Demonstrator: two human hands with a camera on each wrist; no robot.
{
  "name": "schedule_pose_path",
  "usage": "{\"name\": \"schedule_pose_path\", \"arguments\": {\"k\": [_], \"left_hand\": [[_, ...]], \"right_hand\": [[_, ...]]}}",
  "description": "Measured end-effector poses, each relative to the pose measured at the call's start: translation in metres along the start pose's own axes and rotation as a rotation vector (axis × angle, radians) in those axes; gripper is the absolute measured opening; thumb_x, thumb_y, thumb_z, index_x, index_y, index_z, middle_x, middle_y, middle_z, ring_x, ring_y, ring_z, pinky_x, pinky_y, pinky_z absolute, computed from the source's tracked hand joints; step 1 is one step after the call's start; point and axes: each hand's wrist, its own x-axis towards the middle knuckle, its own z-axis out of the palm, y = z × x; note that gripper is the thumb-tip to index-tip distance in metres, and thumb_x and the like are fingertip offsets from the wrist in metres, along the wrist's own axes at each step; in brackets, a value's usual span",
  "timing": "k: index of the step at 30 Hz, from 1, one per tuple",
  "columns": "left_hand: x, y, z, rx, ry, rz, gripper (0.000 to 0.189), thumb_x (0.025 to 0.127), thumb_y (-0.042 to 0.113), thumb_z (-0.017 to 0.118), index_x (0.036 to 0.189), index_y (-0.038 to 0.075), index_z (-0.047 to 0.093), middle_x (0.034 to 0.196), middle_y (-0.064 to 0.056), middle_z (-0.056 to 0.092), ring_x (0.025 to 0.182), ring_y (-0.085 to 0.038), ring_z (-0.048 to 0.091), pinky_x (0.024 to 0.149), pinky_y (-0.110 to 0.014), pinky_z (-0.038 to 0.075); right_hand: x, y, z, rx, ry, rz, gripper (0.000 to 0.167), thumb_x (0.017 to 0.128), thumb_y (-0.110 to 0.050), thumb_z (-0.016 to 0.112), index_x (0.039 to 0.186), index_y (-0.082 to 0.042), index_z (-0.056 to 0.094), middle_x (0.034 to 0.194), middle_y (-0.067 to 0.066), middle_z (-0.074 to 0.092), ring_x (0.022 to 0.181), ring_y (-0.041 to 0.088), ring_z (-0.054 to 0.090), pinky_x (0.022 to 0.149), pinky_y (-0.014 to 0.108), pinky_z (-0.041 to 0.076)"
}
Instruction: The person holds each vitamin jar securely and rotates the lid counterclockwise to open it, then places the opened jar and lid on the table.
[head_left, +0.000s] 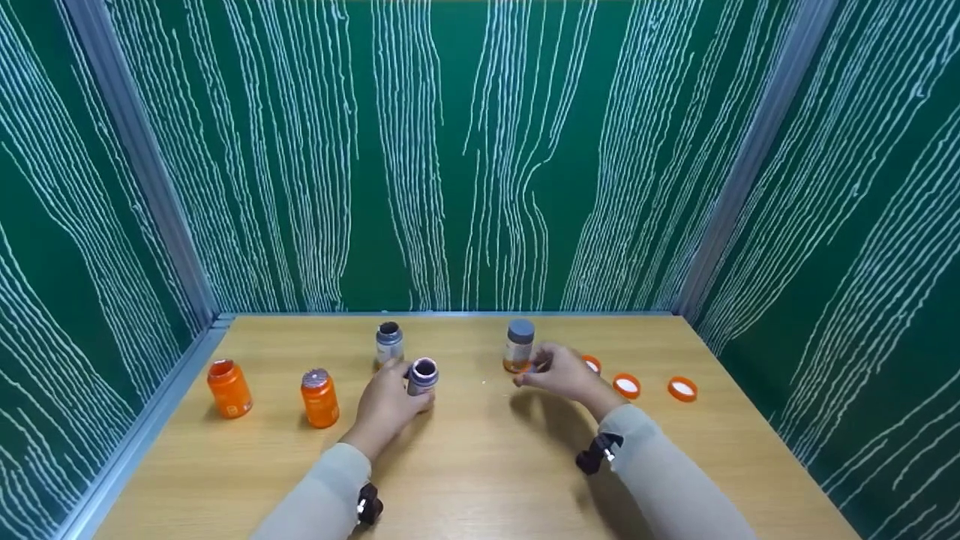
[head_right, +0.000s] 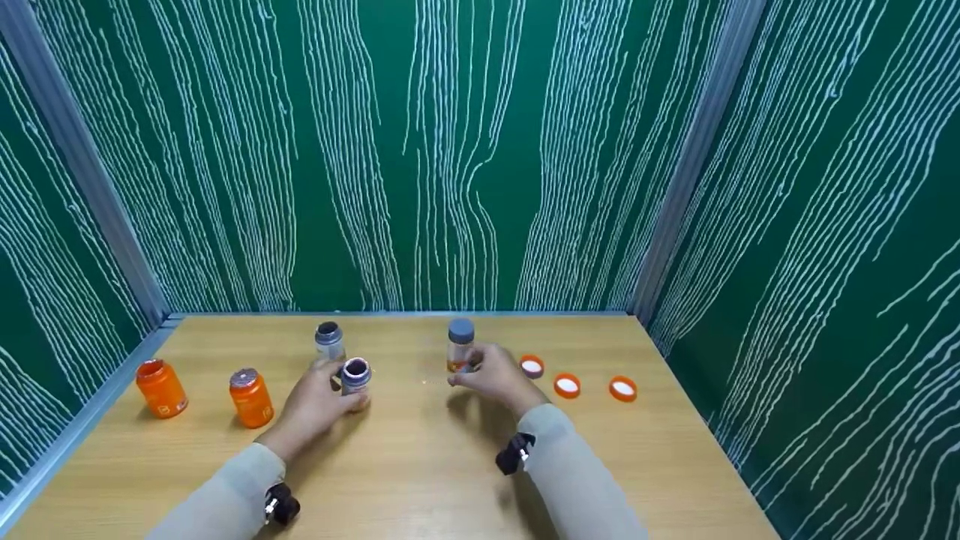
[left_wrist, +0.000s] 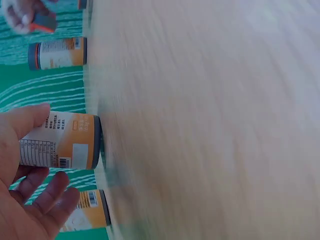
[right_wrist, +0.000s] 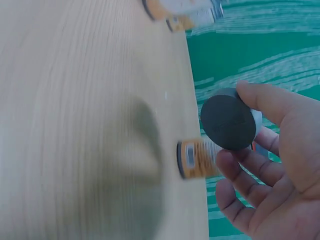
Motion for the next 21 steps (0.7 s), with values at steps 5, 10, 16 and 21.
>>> {"name": "schedule_pose_path", "arguments": {"k": [5, 10, 16, 21], "left_hand": [[0.003, -0.009, -0.006, -0.038, -0.003, -0.070, 0.068, 0.095, 0.026, 0.096, 0.156, 0.014, 0.067, 0.176, -0.014, 0.051, 0.161, -0.043, 0.052, 0.135, -0.067, 0.036], [0.002, -0.013, -0.012, -0.025, 0.020, -0.096, 0.073, 0.096, 0.027, 0.095, 0.160, 0.011, 0.063, 0.171, -0.015, 0.057, 0.157, -0.043, 0.057, 0.134, -0.066, 0.038], [0.000, -0.015, -0.018, 0.045, 0.070, -0.072, 0.087, 0.097, 0.024, 0.094, 0.171, 0.008, 0.050, 0.164, -0.020, 0.062, 0.151, -0.043, 0.061, 0.132, -0.064, 0.043], [0.002, -0.017, -0.022, 0.082, 0.102, -0.072, 0.076, 0.100, 0.024, 0.091, 0.165, 0.006, 0.055, 0.160, -0.020, 0.066, 0.147, -0.042, 0.065, 0.131, -0.064, 0.045]], "right_hand": [[-0.003, 0.023, -0.012, -0.044, 0.039, 0.068, 0.041, 0.087, -0.032, 0.101, 0.106, -0.010, 0.072, 0.106, 0.005, 0.074, 0.099, 0.022, 0.067, 0.085, 0.034, 0.058], [-0.003, 0.043, -0.024, -0.095, 0.022, 0.144, 0.038, 0.088, -0.029, 0.101, 0.100, -0.013, 0.069, 0.101, 0.005, 0.068, 0.095, 0.023, 0.062, 0.078, 0.035, 0.052], [-0.009, 0.056, -0.032, -0.197, -0.016, 0.167, 0.034, 0.090, -0.028, 0.099, 0.094, -0.012, 0.070, 0.093, 0.005, 0.066, 0.088, 0.022, 0.061, 0.074, 0.033, 0.049], [-0.009, 0.062, -0.036, -0.251, -0.046, 0.207, 0.032, 0.089, -0.025, 0.100, 0.096, -0.012, 0.072, 0.092, 0.006, 0.067, 0.088, 0.024, 0.063, 0.075, 0.034, 0.049]]}}
